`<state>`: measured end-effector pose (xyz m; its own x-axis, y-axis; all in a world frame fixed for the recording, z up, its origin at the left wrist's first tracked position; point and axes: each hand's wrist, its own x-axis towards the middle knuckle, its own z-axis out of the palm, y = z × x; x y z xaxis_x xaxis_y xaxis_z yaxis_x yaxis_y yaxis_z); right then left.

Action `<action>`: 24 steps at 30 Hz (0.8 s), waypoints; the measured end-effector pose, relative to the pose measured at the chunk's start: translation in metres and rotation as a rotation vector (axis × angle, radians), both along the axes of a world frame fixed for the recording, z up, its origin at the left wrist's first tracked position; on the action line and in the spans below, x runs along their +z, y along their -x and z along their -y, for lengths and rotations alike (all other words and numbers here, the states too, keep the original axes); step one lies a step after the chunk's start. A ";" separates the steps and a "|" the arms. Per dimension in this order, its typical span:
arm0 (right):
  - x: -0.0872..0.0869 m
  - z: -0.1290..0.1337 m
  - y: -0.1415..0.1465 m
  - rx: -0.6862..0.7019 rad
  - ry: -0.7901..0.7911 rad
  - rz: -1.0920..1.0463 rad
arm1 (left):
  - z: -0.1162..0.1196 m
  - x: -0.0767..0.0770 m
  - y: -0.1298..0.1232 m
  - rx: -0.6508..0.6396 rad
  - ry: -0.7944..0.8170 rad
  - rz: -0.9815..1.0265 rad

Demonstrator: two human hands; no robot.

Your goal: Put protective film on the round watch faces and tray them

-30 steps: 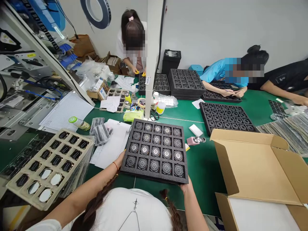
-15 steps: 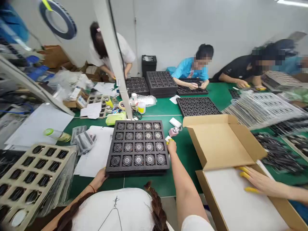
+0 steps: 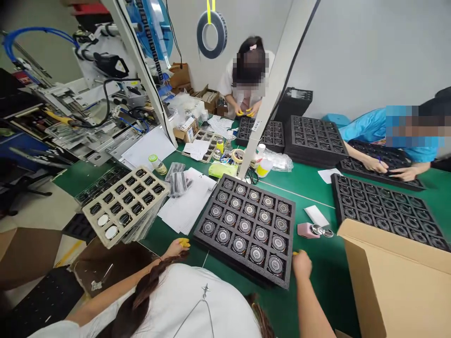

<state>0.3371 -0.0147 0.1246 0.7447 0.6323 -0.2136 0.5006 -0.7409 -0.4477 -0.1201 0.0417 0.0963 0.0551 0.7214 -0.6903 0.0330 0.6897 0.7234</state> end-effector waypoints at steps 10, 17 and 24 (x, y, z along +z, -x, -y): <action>0.075 -0.026 0.174 0.327 -0.402 -0.395 | -0.051 0.049 -0.007 -0.434 -0.248 -0.024; 0.057 -0.058 0.283 0.551 -0.401 -0.717 | -0.033 0.075 -0.006 -0.530 -0.195 0.244; 0.039 -0.038 0.260 0.208 -0.486 -0.849 | -0.073 0.047 -0.013 -0.205 -0.029 0.378</action>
<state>0.0772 0.0237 0.1633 0.3297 0.8927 -0.3071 -0.0269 -0.3163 -0.9483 -0.1074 0.1149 0.1436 0.4442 0.6879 -0.5740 -0.1039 0.6760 0.7296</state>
